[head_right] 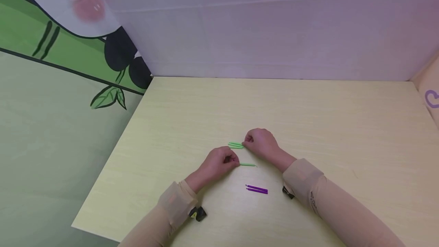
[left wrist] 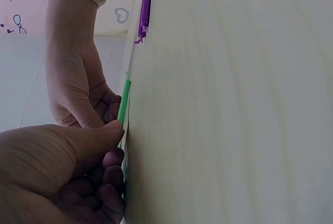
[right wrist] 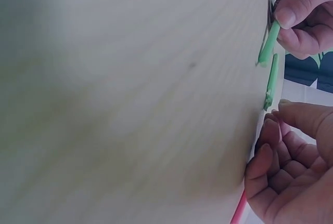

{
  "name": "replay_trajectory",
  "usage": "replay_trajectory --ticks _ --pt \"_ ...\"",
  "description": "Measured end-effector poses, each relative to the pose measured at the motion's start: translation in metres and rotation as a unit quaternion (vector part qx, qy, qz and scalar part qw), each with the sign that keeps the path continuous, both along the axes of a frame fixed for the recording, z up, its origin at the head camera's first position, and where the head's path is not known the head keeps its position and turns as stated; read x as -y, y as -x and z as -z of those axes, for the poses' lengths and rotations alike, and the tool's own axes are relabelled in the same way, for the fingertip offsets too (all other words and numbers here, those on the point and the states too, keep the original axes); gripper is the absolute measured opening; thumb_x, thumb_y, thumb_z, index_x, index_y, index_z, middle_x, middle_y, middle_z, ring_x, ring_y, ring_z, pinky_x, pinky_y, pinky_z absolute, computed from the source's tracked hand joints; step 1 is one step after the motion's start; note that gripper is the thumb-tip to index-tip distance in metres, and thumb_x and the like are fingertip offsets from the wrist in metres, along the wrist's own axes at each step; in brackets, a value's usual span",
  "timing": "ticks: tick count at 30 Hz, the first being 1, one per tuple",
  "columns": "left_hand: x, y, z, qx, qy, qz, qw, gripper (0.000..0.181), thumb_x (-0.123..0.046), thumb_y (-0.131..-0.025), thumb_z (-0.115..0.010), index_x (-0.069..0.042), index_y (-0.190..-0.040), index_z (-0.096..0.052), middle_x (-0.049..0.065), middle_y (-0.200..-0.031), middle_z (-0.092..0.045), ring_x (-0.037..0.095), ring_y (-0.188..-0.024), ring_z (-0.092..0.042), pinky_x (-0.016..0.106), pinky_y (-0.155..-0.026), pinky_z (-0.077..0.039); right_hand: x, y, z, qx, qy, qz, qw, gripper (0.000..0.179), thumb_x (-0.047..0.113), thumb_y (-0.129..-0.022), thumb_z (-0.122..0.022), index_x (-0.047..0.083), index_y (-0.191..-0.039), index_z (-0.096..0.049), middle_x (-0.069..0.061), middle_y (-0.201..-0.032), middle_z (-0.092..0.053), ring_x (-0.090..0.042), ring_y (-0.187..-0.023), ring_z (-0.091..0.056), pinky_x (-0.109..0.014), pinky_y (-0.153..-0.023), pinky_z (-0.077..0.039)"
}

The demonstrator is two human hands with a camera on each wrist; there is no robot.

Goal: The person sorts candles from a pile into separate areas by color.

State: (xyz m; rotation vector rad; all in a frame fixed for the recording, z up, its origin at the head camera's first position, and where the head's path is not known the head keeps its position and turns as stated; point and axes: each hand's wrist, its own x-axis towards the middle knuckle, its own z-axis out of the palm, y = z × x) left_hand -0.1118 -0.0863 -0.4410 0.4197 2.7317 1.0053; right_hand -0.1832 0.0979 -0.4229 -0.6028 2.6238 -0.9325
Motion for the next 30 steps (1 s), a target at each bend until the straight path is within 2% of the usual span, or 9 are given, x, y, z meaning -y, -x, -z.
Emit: replay_trajectory --ticks 16,30 --pt "0.011 -0.01 0.002 0.007 -0.013 0.004 0.9999 0.008 -0.015 -0.087 -0.075 -0.015 -0.079 -0.073 -0.01 -0.073 -0.057 0.004 -0.07 -0.049 0.02 -0.066 -0.043 0.002 -0.018 0.006 -0.002 0.013 0.016 0.9998 0.013 0.018 -0.089 -0.071 0.009 -0.079 -0.07 0.003 -0.072 -0.063 -0.015 -0.071 -0.055 -0.034 -0.071 -0.044" --pt "0.02 -0.021 0.006 0.017 -0.016 -0.009 0.9997 0.007 -0.015 -0.087 -0.075 -0.015 -0.08 -0.074 -0.01 -0.075 -0.058 0.005 -0.07 -0.049 0.021 -0.066 -0.043 0.004 -0.035 0.017 0.007 0.028 0.032 0.9991 0.011 0.016 -0.089 -0.07 0.009 -0.081 -0.071 0.003 -0.072 -0.064 -0.014 -0.07 -0.055 -0.033 -0.07 -0.045"
